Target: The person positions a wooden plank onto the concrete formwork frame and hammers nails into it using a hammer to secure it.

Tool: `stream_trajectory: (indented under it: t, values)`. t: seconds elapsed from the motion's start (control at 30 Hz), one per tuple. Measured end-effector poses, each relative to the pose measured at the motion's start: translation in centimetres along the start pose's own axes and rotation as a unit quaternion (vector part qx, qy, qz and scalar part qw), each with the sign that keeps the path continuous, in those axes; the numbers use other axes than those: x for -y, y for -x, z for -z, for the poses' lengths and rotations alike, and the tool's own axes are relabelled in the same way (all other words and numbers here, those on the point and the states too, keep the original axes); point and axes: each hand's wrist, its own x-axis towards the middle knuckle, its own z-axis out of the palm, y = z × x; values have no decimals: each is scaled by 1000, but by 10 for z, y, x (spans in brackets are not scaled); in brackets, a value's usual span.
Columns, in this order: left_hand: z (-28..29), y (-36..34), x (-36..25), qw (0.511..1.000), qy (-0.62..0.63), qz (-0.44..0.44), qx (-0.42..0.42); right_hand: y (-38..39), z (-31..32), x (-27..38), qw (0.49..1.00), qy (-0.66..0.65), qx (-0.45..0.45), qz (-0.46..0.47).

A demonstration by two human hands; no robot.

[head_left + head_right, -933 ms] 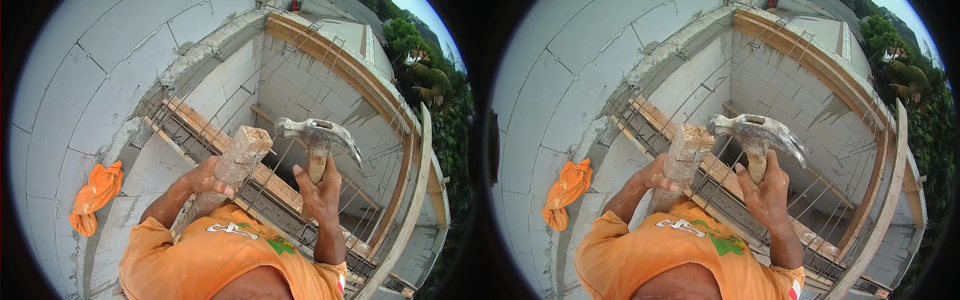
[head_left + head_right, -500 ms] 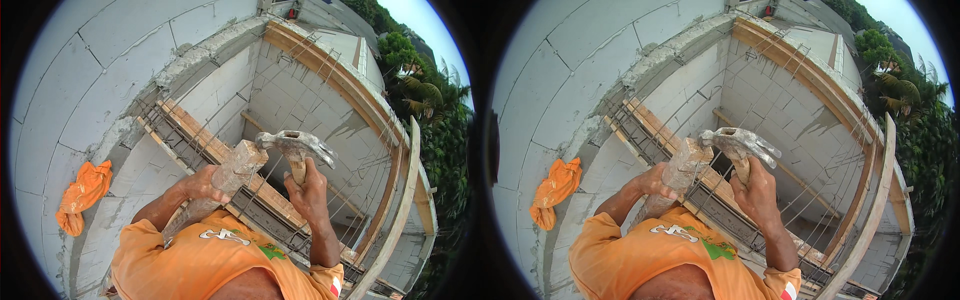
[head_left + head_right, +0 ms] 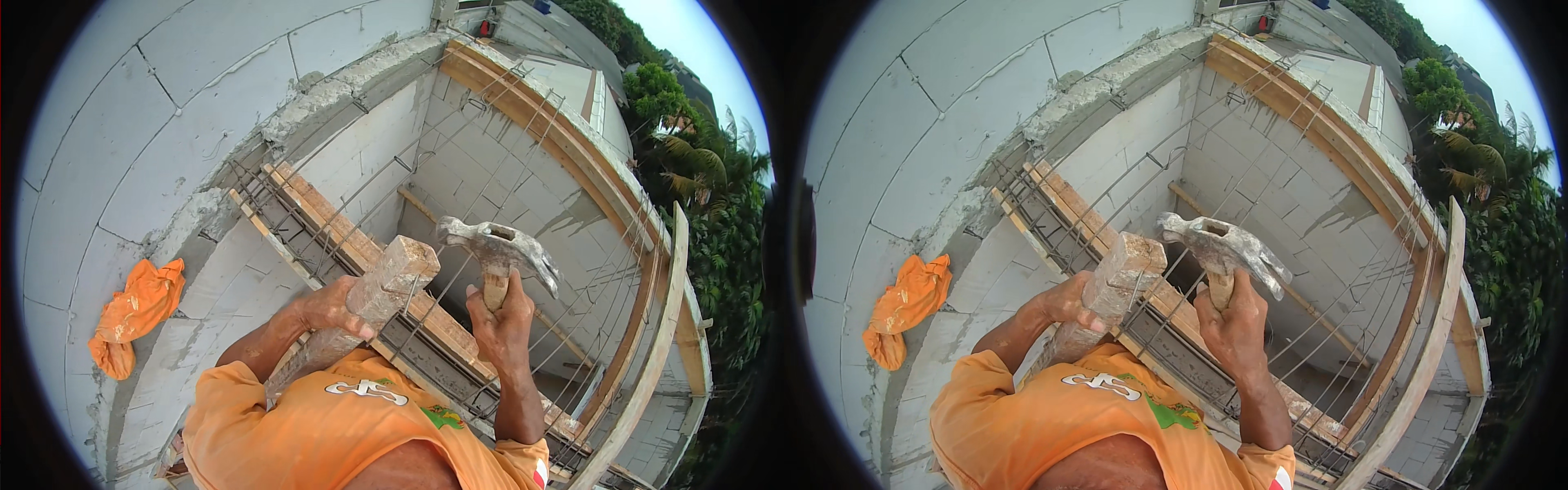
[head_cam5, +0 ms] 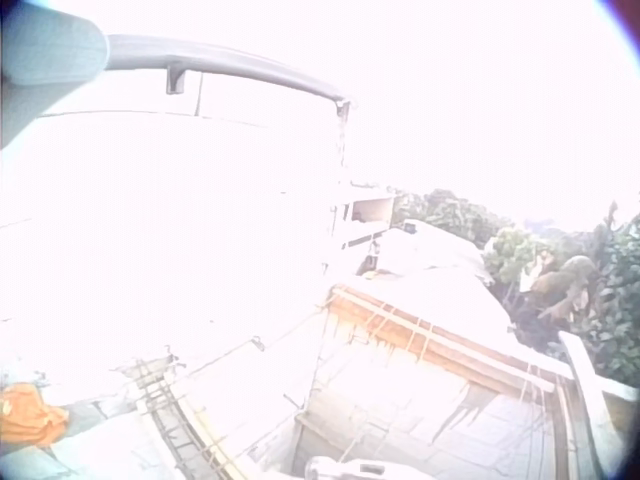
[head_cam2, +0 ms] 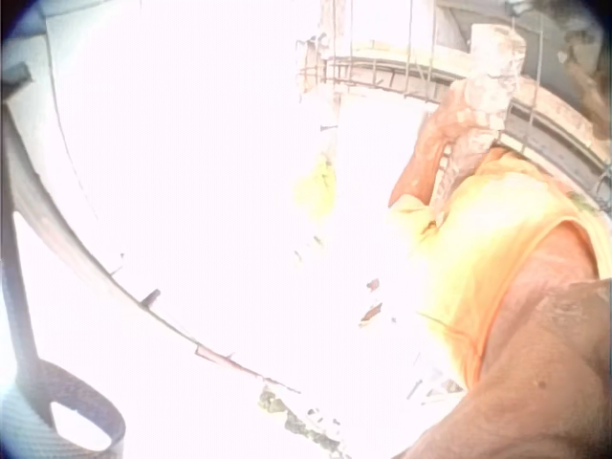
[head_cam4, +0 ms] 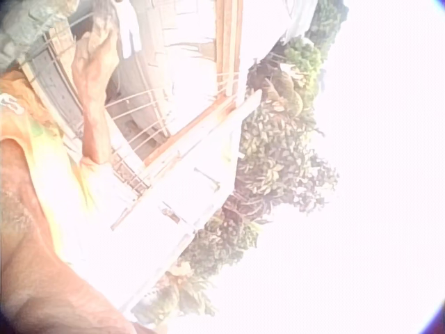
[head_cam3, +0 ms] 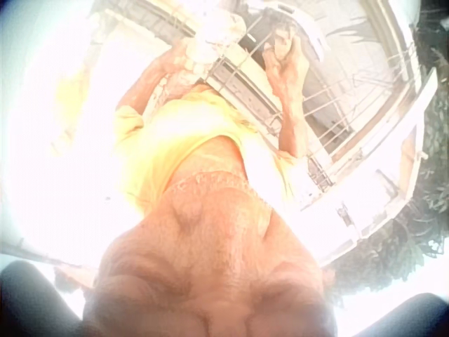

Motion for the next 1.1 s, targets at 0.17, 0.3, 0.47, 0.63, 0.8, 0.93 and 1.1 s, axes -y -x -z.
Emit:
stream_trajectory:
  t: [0.17, 0.3, 0.47, 0.63, 0.8, 0.93, 1.1]
  values:
    - [-1, 13, 10, 999, 34, -36, -5, -2, 37, 27, 963, -105, -247, -36]
    - [-4, 14, 5, 999, 20, -31, -4, 19, 45, 41, 906, -278, -318, -24]
    - [-8, 8, 5, 997, 25, -60, -47, 4, 0, 4, 990, 75, -53, 103]
    - [-2, 12, 10, 999, 10, -32, -17, -5, 34, 31, 974, -57, -216, 16]
    - [1, 9, 9, 999, -6, -42, 8, 12, 46, 24, 962, -125, -238, 48]
    - [-4, 6, 16, 999, 0, -38, 24, -9, -4, 1, 989, 78, -39, 123]
    - [-6, 12, 15, 998, 15, -64, 7, -1, 27, 13, 980, 38, -184, 66]
